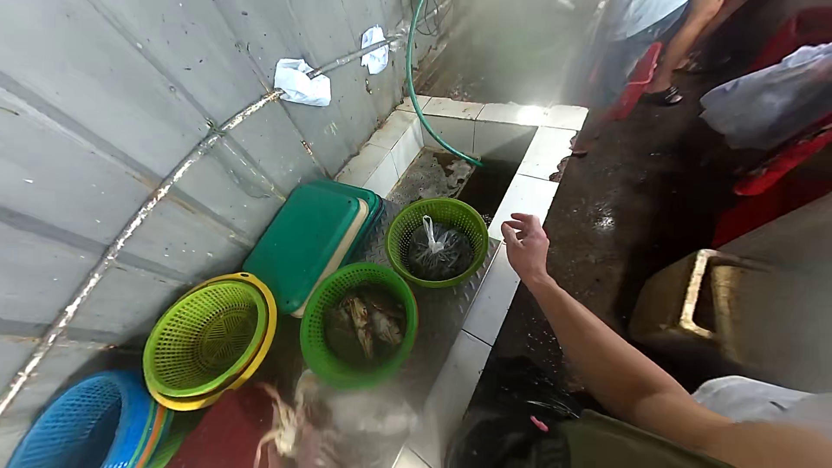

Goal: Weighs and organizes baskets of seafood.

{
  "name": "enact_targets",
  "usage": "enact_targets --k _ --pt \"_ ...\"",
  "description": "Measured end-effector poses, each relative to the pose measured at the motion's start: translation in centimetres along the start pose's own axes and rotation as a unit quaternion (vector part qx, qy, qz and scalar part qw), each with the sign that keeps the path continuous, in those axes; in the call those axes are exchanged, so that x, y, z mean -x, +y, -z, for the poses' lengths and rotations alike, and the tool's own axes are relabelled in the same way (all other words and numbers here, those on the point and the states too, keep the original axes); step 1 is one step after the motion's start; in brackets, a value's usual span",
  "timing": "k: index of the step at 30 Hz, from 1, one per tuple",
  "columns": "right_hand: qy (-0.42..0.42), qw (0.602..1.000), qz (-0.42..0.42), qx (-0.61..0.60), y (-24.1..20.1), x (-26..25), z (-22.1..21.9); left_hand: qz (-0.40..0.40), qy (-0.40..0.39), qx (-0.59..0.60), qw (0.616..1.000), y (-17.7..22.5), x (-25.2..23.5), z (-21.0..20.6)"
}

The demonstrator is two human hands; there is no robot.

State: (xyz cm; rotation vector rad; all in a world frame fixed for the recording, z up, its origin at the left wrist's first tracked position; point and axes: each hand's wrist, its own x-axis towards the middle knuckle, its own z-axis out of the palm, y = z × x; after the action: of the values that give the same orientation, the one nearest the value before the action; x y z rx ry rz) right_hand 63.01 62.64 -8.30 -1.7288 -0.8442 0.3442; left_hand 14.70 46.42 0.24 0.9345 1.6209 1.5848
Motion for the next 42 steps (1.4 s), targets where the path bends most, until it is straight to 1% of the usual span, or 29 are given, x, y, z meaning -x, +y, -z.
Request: enact_targets --k 2,4,7,10,12,14,16,19,22,25,26,27,28,30,33,35,37,39,42 --pt "-0.011 0.998 0.059 0.009 -1.2 0.2 0.3 -0.02 -0.038 0.026 0.999 0.0 -2.5 -2.1" --pt "-0.045 0.992 0.111 0.028 -2.3 0.4 0.6 -0.037 -0.069 0.061 0.995 0.3 -4.1 -4.7" --pt "-0.098 0.979 0.171 0.045 -4.4 0.7 -0.3 -0.031 -0.096 0.086 0.991 0.7 -5.3 -7.8" --pt "-0.179 0.958 0.209 0.078 -5.1 0.5 -1.4 0.003 -0.107 0.101 0.989 0.5 -4.9 -10.1" --pt "-0.257 0.935 0.219 0.111 -4.7 0.0 -2.4 0.022 -0.116 0.101 0.988 -0.2 -4.1 -10.7" --pt "-0.348 0.892 0.251 0.144 -4.4 -1.3 -4.0 0.027 -0.118 0.093 0.988 -0.9 -3.5 -11.3" --pt "-0.418 0.844 0.281 0.185 -4.2 -2.2 -6.0 0.033 -0.112 0.082 0.99 -1.7 -2.8 -11.8" --pt "-0.506 0.753 0.316 0.279 -4.4 -3.8 -8.8 0.041 -0.096 0.084 0.991 -2.2 -1.8 -13.2" --pt "-0.541 0.67 0.384 0.332 -2.9 -5.8 -10.9 0.023 -0.067 0.078 0.994 -2.2 -0.6 -15.9" --pt "-0.551 0.608 0.469 0.327 -2.1 -8.2 -12.1 0.004 -0.017 0.084 0.996 -1.7 0.5 -19.4" --pt "-0.556 0.591 0.491 0.318 -2.2 -9.0 -12.3 0.003 0.003 0.088 0.996 -1.7 0.8 -20.5" --pt "-0.555 0.582 0.514 0.298 -2.2 -9.8 -12.4 0.003 0.023 0.094 0.995 -1.6 1.2 -21.6" --pt "-0.552 0.585 0.532 0.265 -2.3 -10.7 -12.6 0.003 0.042 0.099 0.994 -1.7 1.5 -22.5" --pt "-0.552 0.613 0.532 0.189 -2.8 -12.7 -12.5 0.008 0.079 0.11 0.991 -1.4 2.3 -24.1" --pt "-0.579 0.661 0.463 0.114 -5.0 -15.6 -11.0 -0.002 0.126 0.118 0.985 -0.5 3.8 -26.1" --pt "-0.569 0.7 0.429 0.047 -6.9 -17.1 -9.4 -0.01 0.139 0.119 0.983 0.1 4.5 -27.2" --pt "-0.54 0.737 0.406 -0.022 -8.8 -18.6 -7.8 -0.016 0.133 0.109 0.985 0.6 4.8 -28.5" --pt "-0.501 0.764 0.4 -0.069 -10.4 -20.4 -6.5 -0.014 0.106 0.092 0.99 0.9 4.7 -30.3" --pt "-0.445 0.78 0.424 -0.12 -12.1 -23.4 -4.9 -0.012 0.043 0.056 0.997 0.6 3.6 -33.7"
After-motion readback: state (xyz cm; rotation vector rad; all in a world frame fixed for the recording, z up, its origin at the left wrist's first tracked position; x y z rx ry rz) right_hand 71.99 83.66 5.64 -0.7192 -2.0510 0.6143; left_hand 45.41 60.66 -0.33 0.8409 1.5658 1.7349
